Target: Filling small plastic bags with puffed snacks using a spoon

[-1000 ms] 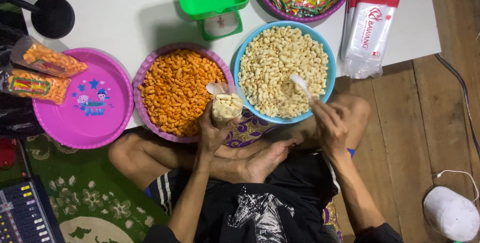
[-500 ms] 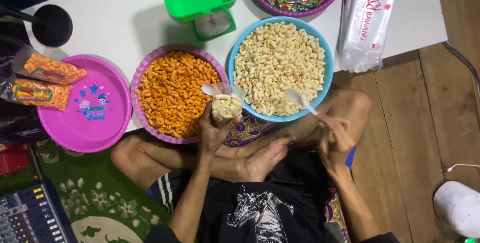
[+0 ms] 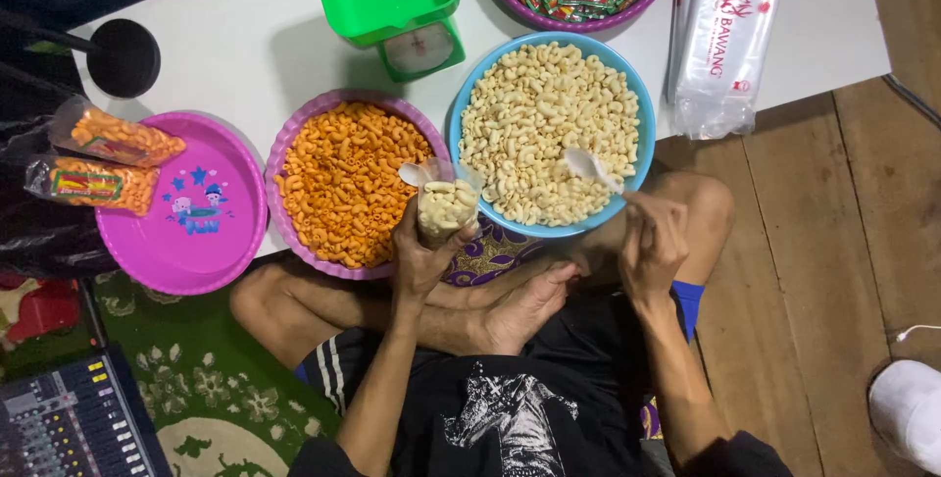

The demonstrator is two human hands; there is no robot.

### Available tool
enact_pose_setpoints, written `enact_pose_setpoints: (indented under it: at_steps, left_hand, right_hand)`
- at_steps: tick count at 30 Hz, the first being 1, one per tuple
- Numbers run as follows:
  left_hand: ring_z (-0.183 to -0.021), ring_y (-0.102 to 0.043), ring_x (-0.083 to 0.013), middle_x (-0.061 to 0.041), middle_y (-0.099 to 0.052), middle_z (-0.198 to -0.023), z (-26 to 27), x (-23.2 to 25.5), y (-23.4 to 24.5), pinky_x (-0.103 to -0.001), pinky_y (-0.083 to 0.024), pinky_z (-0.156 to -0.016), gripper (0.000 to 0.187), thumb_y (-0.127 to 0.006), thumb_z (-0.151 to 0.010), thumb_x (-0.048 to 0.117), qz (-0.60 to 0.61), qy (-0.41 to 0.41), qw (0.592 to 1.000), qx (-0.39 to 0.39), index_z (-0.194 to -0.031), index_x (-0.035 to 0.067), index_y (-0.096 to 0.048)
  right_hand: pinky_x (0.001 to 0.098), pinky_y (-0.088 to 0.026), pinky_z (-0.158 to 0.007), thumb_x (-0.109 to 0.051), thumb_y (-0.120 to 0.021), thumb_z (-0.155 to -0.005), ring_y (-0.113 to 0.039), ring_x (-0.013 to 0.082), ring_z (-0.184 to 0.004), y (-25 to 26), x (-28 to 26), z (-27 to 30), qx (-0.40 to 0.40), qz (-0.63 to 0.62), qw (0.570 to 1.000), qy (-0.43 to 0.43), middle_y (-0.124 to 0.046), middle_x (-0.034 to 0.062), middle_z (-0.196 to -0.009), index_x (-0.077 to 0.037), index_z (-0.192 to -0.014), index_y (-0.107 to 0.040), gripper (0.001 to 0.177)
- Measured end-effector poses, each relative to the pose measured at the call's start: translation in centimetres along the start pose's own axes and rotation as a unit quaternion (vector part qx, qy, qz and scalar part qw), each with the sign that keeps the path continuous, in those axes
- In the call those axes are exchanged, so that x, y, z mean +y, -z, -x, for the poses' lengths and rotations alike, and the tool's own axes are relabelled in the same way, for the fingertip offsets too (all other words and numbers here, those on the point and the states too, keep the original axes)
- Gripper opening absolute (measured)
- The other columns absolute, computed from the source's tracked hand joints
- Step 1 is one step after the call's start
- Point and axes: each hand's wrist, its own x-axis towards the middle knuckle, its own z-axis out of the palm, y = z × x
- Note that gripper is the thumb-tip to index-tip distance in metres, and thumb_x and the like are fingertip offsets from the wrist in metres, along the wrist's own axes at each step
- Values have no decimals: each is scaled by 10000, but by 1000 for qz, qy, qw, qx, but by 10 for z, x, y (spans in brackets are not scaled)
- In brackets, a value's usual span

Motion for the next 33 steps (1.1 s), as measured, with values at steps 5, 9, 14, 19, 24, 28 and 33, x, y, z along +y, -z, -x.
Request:
enact_pose_setpoints:
  at_steps: [5,9,14,19,24,28,33]
  left_hand:
    - [-1124,-677,-382,-248,-708,-1135,0,-3,2,-536,-507,-961,774,-977,-676,266,-27,-10,1000,-1,-1287,-35,-612]
    - [-1134,-680,-367,-237,-714,-1124,2,1,2,-511,-509,-961,764,-991,-650,225,-28,-22,999,14,-1271,-29,-625]
    - [-1124,-690,-352,-229,-718,-1131,5,-6,17,-509,-514,-972,767,-995,-646,246,-33,-17,999,22,-1267,-24,-636]
    - [-1150,-675,-355,-241,-702,-1158,10,-20,21,-500,-505,-985,812,-998,-648,242,-37,-30,998,40,-1309,-33,-615]
    - [-1116,-691,-368,-238,-717,-1105,8,-3,25,-526,-517,-962,737,-990,-645,190,-33,-16,999,25,-1257,-27,-642]
    - [-1125,-691,-330,-215,-724,-1114,11,-8,28,-511,-515,-973,725,-990,-647,212,-24,-11,999,36,-1250,-8,-653]
    - [-1088,-680,-250,-190,-720,-1084,14,-9,27,-472,-515,-957,685,-982,-669,200,-4,-17,999,28,-1233,-3,-651]
  right_hand:
    - [360,-531,-824,5,-680,-995,-653,278,-869,-7,-27,12,-23,-11,1000,-16,-767,44,-1003,-57,-1046,-741,101]
    - [347,-533,-827,24,-673,-985,-657,269,-858,-33,-34,9,-1,-15,1000,0,-765,40,-1014,-66,-1052,-748,136]
    - [346,-528,-831,21,-682,-980,-631,279,-847,-36,-43,-5,-13,-10,1000,25,-756,54,-1014,-64,-1065,-750,138]
    - [368,-521,-842,-7,-682,-1000,-611,301,-853,-37,-41,-14,2,19,998,63,-745,76,-1025,-59,-1076,-756,118]
    - [372,-519,-842,-77,-658,-1005,-606,295,-850,-53,-40,-14,-41,18,992,119,-748,67,-1045,-102,-1095,-772,147]
    - [342,-526,-859,-75,-665,-1018,-609,278,-849,-39,-17,4,-8,41,993,114,-766,70,-1069,-96,-1084,-794,146]
    - [420,-542,-744,-29,-680,-1000,-640,409,-768,2,-62,17,-26,36,996,77,-707,220,-958,32,-1013,-716,73]
